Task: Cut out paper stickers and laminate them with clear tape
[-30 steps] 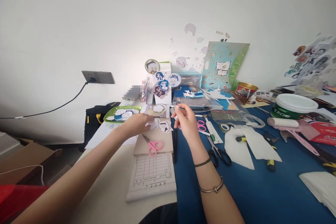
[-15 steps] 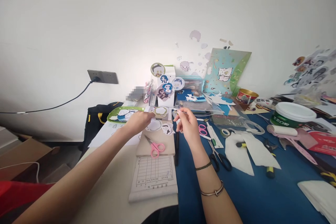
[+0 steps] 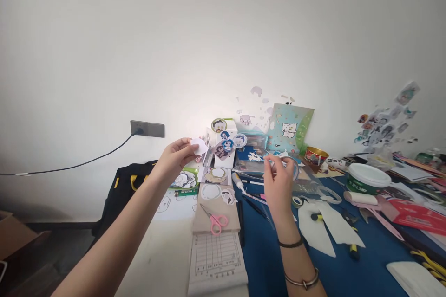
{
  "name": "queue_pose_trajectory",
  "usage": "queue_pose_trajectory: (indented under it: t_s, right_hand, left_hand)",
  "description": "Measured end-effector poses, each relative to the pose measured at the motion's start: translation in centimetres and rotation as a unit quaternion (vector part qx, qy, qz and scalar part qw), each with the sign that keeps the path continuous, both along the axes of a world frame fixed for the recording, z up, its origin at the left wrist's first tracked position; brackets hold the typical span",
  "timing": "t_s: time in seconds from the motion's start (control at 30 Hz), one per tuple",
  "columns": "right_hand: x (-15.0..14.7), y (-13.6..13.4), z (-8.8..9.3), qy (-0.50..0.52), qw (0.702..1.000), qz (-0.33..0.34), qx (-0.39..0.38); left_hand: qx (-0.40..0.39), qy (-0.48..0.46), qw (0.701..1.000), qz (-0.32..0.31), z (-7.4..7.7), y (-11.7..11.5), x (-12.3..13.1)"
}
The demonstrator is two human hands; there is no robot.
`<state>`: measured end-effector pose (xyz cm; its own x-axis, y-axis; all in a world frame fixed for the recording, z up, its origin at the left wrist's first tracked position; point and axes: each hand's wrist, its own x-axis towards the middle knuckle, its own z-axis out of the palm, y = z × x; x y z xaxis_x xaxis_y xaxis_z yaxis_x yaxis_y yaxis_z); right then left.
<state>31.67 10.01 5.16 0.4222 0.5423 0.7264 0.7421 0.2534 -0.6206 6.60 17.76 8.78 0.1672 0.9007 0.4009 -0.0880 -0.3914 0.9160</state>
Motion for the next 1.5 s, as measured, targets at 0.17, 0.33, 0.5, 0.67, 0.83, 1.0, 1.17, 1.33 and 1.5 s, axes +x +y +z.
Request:
queue_pose_trajectory:
  t_s: [0.17, 0.33, 0.5, 0.67, 0.83, 1.0, 1.17, 1.33, 1.5]
  right_hand:
    - [-0.8, -2.4, 4.9, -0.061, 0.986, 0.112, -0.103]
    - [-3.5, -3.3, 8.0, -0.211, 0.977, -0.016, 0.0]
    - [-5.0, -3.6, 8.6, -0.158, 0.975, 0.152, -0.031]
    - [-5.2, -3.4, 7.6, -0.178, 0.958, 0.225, -0.01]
    - [-5.1, -4.1, 7.6, -0.133, 0.93, 0.342, -0.011]
    - [-4.8, -4.4, 8.0, -0.093, 0.918, 0.385, -0.033]
    - [-4.9, -3.5, 7.7, -0.053, 0.915, 0.401, -0.013]
    - [-5.1, -2.2, 7.3, 0.002, 0.935, 0.354, -0.019]
    - [-5.1, -1.5, 7.2, 0.056, 0.933, 0.354, -0.021]
  left_hand:
    - [-0.031, -0.108, 0.991, -0.077, 2.0, -2.7, 0.2]
    - [0.01, -0.113, 0.992, -0.061, 3.0, -4.6, -0.2]
    - [0.011, -0.118, 0.992, -0.046, 3.4, -5.4, -0.2]
    - [-0.007, -0.091, 0.996, -0.024, 3.0, -5.2, 0.6]
    - [-0.009, -0.068, 0.997, -0.041, 2.6, -5.6, 1.6]
    - [-0.011, -0.058, 0.997, -0.05, 2.6, -6.3, 2.4]
    - [-0.052, -0.091, 0.992, -0.07, 2.4, -6.7, 3.1]
    - [-0.081, -0.096, 0.987, -0.098, 1.2, -7.5, 4.6]
    - [-0.091, -0.136, 0.981, -0.101, -0.1, -8.6, 6.3]
